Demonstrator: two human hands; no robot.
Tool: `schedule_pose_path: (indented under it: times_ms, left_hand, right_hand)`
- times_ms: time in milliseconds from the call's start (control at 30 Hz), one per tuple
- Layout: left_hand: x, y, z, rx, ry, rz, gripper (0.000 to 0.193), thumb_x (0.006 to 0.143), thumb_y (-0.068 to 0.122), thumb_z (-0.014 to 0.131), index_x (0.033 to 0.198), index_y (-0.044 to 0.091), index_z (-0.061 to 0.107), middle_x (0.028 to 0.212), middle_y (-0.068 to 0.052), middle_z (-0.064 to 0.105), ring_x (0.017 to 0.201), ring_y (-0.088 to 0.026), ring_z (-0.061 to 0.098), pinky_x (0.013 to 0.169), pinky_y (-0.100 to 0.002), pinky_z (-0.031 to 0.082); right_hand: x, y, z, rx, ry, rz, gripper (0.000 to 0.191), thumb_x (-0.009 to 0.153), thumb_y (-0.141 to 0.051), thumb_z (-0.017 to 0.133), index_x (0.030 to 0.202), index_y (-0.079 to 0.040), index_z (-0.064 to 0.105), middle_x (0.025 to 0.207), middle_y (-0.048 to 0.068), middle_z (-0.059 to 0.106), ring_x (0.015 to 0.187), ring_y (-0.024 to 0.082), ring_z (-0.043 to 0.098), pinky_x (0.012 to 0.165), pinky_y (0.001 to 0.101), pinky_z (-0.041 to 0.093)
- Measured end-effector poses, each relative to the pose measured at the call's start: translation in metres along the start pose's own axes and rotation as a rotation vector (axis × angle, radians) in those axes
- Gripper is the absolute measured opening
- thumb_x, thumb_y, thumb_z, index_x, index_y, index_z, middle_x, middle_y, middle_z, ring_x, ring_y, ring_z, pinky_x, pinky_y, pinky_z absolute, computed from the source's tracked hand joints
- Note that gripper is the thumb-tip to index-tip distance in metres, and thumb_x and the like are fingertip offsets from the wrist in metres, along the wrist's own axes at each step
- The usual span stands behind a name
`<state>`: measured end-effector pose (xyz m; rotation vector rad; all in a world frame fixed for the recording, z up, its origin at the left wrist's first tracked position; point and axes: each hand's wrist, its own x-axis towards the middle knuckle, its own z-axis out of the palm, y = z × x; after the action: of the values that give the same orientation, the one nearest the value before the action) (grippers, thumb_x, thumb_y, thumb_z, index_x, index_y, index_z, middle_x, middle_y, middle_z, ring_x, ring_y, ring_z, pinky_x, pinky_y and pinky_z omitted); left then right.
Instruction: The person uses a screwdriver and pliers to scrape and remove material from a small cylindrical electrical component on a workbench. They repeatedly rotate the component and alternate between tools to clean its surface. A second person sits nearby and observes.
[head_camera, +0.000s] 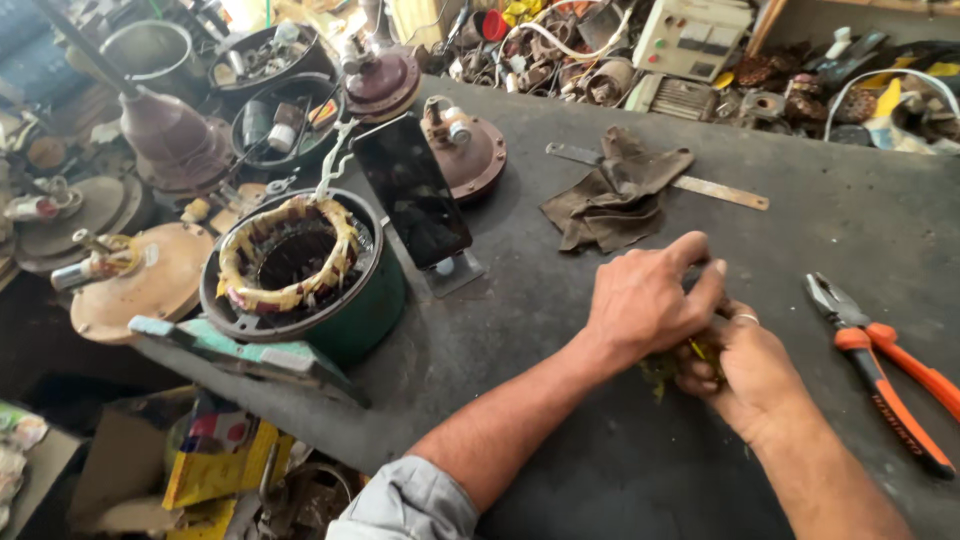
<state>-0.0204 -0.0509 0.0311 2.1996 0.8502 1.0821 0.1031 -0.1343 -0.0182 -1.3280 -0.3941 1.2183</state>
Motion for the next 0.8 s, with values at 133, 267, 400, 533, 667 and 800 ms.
schedule_pose_path:
  times_ms: [133, 267, 400, 533, 667, 800]
  left_hand:
    - [0.002, -0.008, 0.003, -0.077, -0.006, -0.051, 0.031, 0.093, 0.045, 0.063, 0.100, 0.016, 0.069, 0.077, -0.013, 0.073, 0.079, -0.036, 0.072, 0.071, -0.048, 0.055]
    - [0.012, -0.025, 0.001, -0.182, -0.034, -0.231, 0.050, 0.081, 0.054, 0.068, 0.111, 0.014, 0.071, 0.092, -0.013, 0.076, 0.088, -0.031, 0.074, 0.077, -0.044, 0.056]
    - [0.023, -0.047, -0.009, -0.275, -0.121, -0.355, 0.074, 0.074, 0.064, 0.072, 0.118, 0.005, 0.065, 0.102, -0.016, 0.075, 0.098, -0.031, 0.073, 0.086, -0.040, 0.054]
    - [0.026, -0.051, -0.014, -0.370, -0.219, -0.357, 0.079, 0.073, 0.069, 0.069, 0.114, 0.001, 0.067, 0.098, -0.018, 0.078, 0.095, -0.028, 0.077, 0.086, -0.037, 0.058]
    - [0.021, -0.044, -0.013, -0.290, -0.246, -0.258, 0.080, 0.072, 0.072, 0.069, 0.111, 0.002, 0.073, 0.100, -0.017, 0.078, 0.097, -0.027, 0.076, 0.087, -0.036, 0.057]
    - [0.021, -0.042, -0.013, -0.271, -0.255, -0.256, 0.080, 0.076, 0.074, 0.064, 0.114, 0.004, 0.073, 0.102, -0.016, 0.078, 0.097, -0.027, 0.076, 0.086, -0.038, 0.057]
  right_hand:
    - [-0.001, -0.018, -0.010, -0.058, 0.026, 0.146, 0.030, 0.092, -0.009, 0.049, 0.119, -0.020, 0.056, 0.072, 0.007, 0.057, 0.049, 0.012, 0.041, 0.044, 0.0274, 0.030]
    - [0.005, -0.040, -0.035, -0.608, 0.006, 0.095, 0.041, 0.091, -0.011, 0.060, 0.132, -0.016, 0.060, 0.079, 0.011, 0.065, 0.057, 0.016, 0.047, 0.048, 0.0311, 0.032]
    - [0.011, -0.062, -0.068, -1.230, 0.062, -0.026, 0.033, 0.091, -0.016, 0.068, 0.123, -0.011, 0.070, 0.090, 0.009, 0.071, 0.079, 0.020, 0.067, 0.070, 0.0348, 0.050]
    - [0.007, -0.060, -0.064, -1.679, 0.102, -0.110, 0.038, 0.083, -0.024, 0.077, 0.119, -0.016, 0.072, 0.103, 0.006, 0.077, 0.104, 0.024, 0.075, 0.094, 0.0396, 0.059]
    - [-0.005, -0.050, -0.026, -1.476, 0.231, -0.695, 0.062, 0.076, -0.024, 0.085, 0.131, -0.012, 0.060, 0.114, 0.015, 0.067, 0.104, 0.032, 0.069, 0.093, 0.0428, 0.055]
    - [-0.014, -0.035, 0.008, -1.236, 0.134, -1.085, 0.080, 0.071, -0.011, 0.081, 0.144, -0.007, 0.050, 0.121, 0.018, 0.063, 0.105, 0.034, 0.068, 0.089, 0.0425, 0.055]
